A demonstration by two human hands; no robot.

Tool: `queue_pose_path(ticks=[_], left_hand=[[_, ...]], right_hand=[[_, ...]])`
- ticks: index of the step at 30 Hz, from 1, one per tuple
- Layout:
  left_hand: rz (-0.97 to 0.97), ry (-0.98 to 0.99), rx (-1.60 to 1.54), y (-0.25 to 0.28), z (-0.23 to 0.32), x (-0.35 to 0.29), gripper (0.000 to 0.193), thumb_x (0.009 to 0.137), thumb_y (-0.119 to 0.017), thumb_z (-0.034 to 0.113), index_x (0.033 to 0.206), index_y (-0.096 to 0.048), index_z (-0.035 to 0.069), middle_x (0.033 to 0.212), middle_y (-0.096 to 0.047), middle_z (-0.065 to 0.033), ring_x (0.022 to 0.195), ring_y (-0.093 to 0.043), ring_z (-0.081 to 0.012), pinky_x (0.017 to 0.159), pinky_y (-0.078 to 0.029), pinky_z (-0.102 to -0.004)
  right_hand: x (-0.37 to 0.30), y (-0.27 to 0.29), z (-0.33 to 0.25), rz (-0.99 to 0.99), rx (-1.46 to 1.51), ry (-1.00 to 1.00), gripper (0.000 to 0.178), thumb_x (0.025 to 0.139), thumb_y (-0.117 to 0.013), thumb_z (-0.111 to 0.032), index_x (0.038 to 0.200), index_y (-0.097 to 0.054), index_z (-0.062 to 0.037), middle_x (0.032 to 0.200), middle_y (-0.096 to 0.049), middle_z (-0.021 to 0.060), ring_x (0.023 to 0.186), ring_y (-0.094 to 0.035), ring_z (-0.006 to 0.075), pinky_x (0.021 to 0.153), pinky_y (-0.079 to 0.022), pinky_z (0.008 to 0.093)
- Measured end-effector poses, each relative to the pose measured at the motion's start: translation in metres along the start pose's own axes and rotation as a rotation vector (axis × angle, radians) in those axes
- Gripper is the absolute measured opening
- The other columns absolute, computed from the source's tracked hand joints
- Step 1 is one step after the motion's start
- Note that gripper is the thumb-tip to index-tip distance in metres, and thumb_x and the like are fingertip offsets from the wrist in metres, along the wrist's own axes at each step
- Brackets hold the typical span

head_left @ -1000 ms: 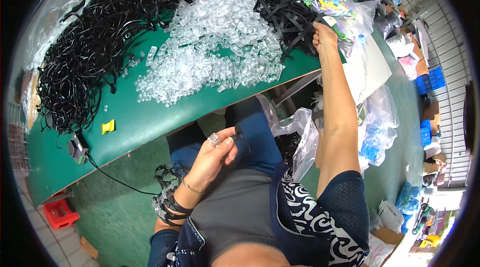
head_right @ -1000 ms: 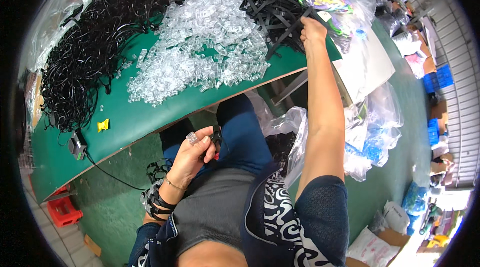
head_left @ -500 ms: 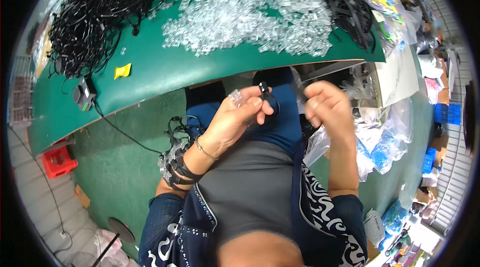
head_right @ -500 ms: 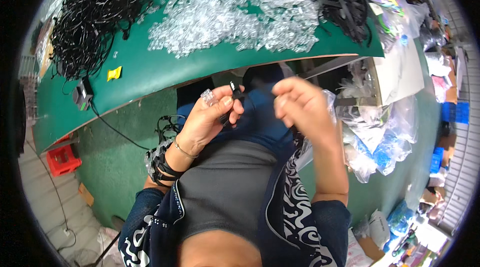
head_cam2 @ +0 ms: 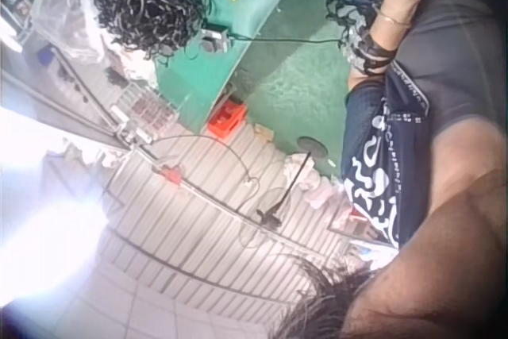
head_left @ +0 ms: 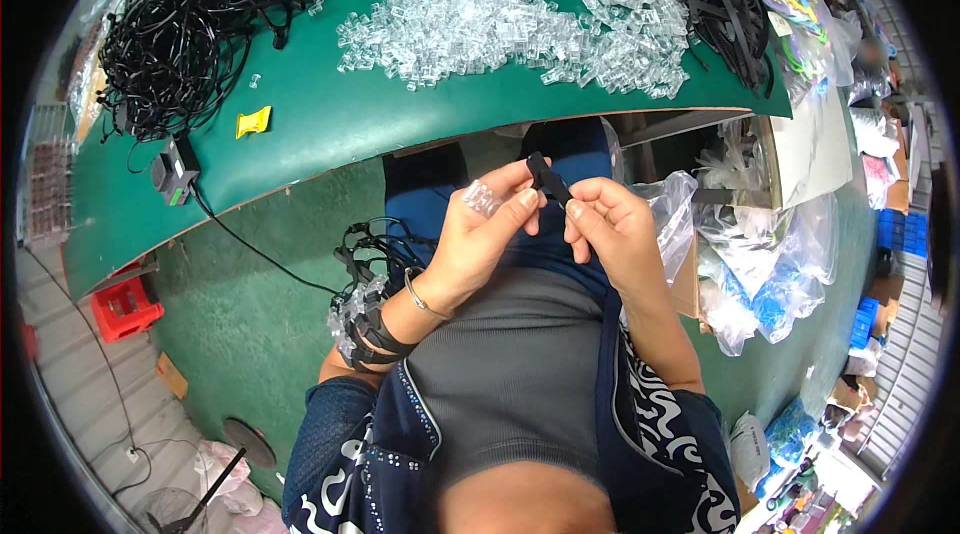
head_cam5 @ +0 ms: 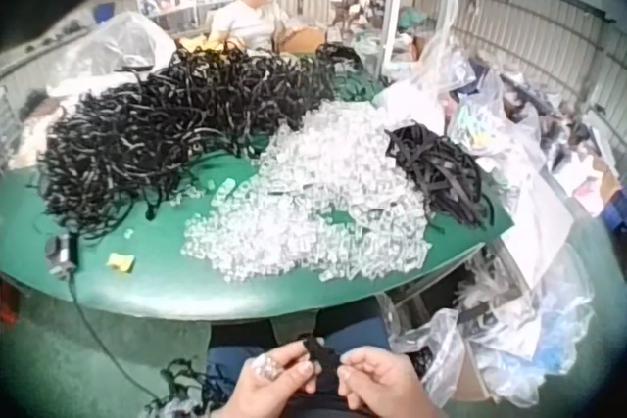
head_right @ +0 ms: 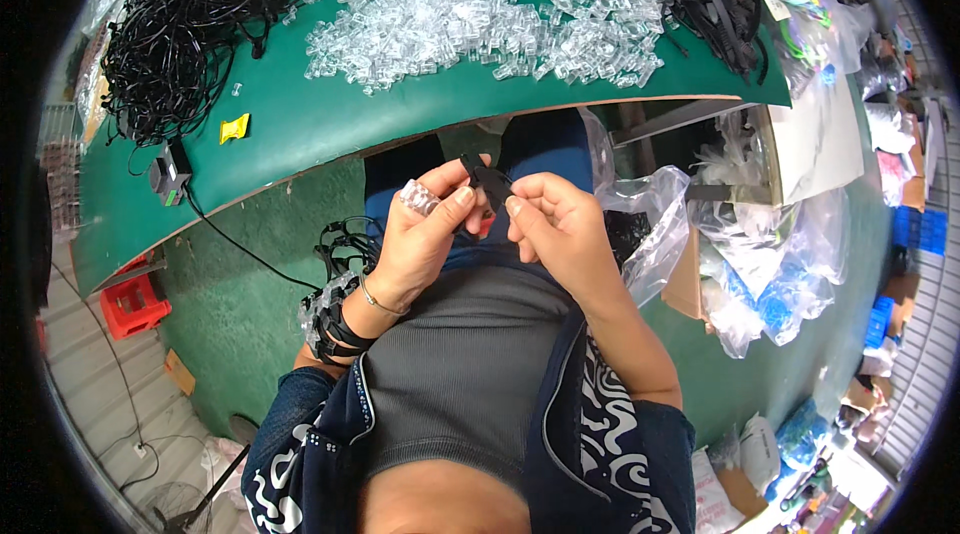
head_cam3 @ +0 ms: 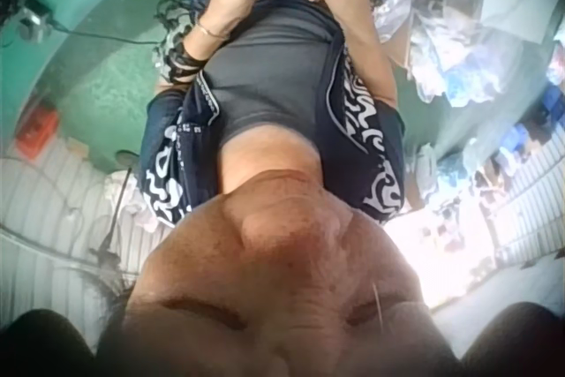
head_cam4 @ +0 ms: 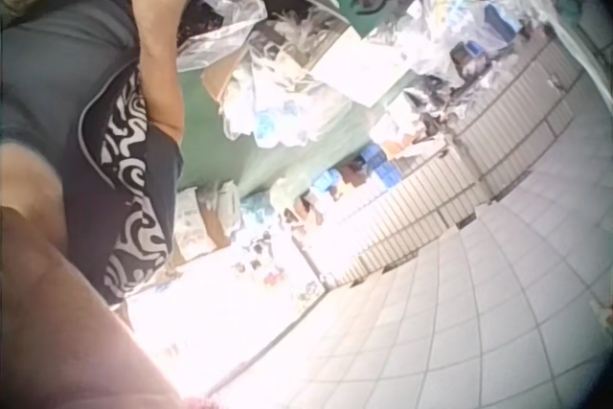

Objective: Manually assembling small plastic clips onto black wire harnesses at a green workbench.

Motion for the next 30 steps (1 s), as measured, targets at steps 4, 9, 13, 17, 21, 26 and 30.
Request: queue_pose_path(ticks=[4,9,13,17,21,26,30], left_hand=[[0.008,0.002,0.031,0.0,0.001,0.0,0.034,0.088,-0.052,0.01,0.118,-0.05,-0.005,0.077,-0.053,-0.0022,0.069,-0.049,-0.0087,0.064,-0.041,-0.024],[-0.03,-0.092,0.263,-0.003,0.006,-0.001,0.032,0.088,-0.052,0.008,0.118,-0.051,-0.003,0.083,-0.052,-0.0032,0.069,-0.049,-0.0087,0.062,-0.042,-0.0219],[-0.044,-0.164,0.36,-0.007,0.009,-0.002,0.03,0.087,-0.052,0.006,0.116,-0.053,-0.003,0.084,-0.051,-0.0034,0.068,-0.05,-0.008,0.059,-0.041,-0.0201],[-0.054,-0.302,0.581,-0.011,0.012,-0.005,0.03,0.087,-0.052,0.006,0.115,-0.054,-0.003,0.083,-0.051,-0.0037,0.064,-0.049,-0.0072,0.055,-0.04,-0.0198],[-0.031,-0.179,0.454,-0.01,0.004,-0.006,0.03,0.087,-0.052,0.006,0.116,-0.053,-0.003,0.084,-0.051,-0.0036,0.062,-0.047,-0.0069,0.055,-0.04,-0.0192],[0.005,-0.196,0.397,-0.01,0.0,-0.006,0.026,0.085,-0.053,0.003,0.11,-0.056,-0.003,0.081,-0.051,-0.0048,0.06,-0.049,-0.0074,0.052,-0.04,-0.0202],[0.006,-0.253,0.523,-0.01,0.0,-0.009,0.027,0.083,-0.054,0.002,0.11,-0.056,-0.004,0.078,-0.052,-0.0073,0.061,-0.051,-0.0119,0.053,-0.041,-0.0229]], right_hand=[[0.002,0.0,0.004,0.0,-0.046,-0.013,0.014,0.086,-0.054,-0.009,0.097,-0.054,0.0007,0.065,-0.055,0.002,0.046,-0.047,0.0042,0.042,-0.036,0.0165],[0.004,-0.003,0.003,0.016,0.025,-0.002,0.012,0.087,-0.053,-0.01,0.094,-0.055,0.0006,0.066,-0.056,0.0021,0.048,-0.048,0.0041,0.044,-0.037,0.0162],[0.005,-0.004,0.001,0.029,0.069,0.062,0.011,0.088,-0.052,-0.009,0.091,-0.055,0.0006,0.068,-0.056,0.0022,0.05,-0.049,0.0039,0.045,-0.039,0.0157],[0.003,-0.004,0.0,0.063,0.06,0.085,0.01,0.087,-0.052,-0.009,0.09,-0.055,0.0007,0.066,-0.056,0.0019,0.05,-0.048,0.0036,0.044,-0.038,0.0161],[-0.002,0.0,0.003,0.109,0.031,0.055,0.009,0.086,-0.052,-0.007,0.087,-0.056,0.0011,0.062,-0.055,0.0012,0.048,-0.047,0.0036,0.042,-0.037,0.0166],[-0.006,0.001,0.009,0.117,0.111,-0.001,0.009,0.086,-0.052,-0.006,0.086,-0.056,0.001,0.061,-0.054,0.0009,0.047,-0.046,0.0035,0.042,-0.036,0.0167],[-0.002,0.0,0.011,0.116,0.082,-0.014,0.009,0.086,-0.052,-0.007,0.085,-0.057,0.0004,0.06,-0.054,0.0008,0.046,-0.045,0.0033,0.042,-0.036,0.0168]])
Point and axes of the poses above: each hand's wrist, its own x-axis towards the middle knuckle, its own y-axis out of the back of the hand, z = x × y, the point moved 8 cm from there along x, towards the middle knuckle
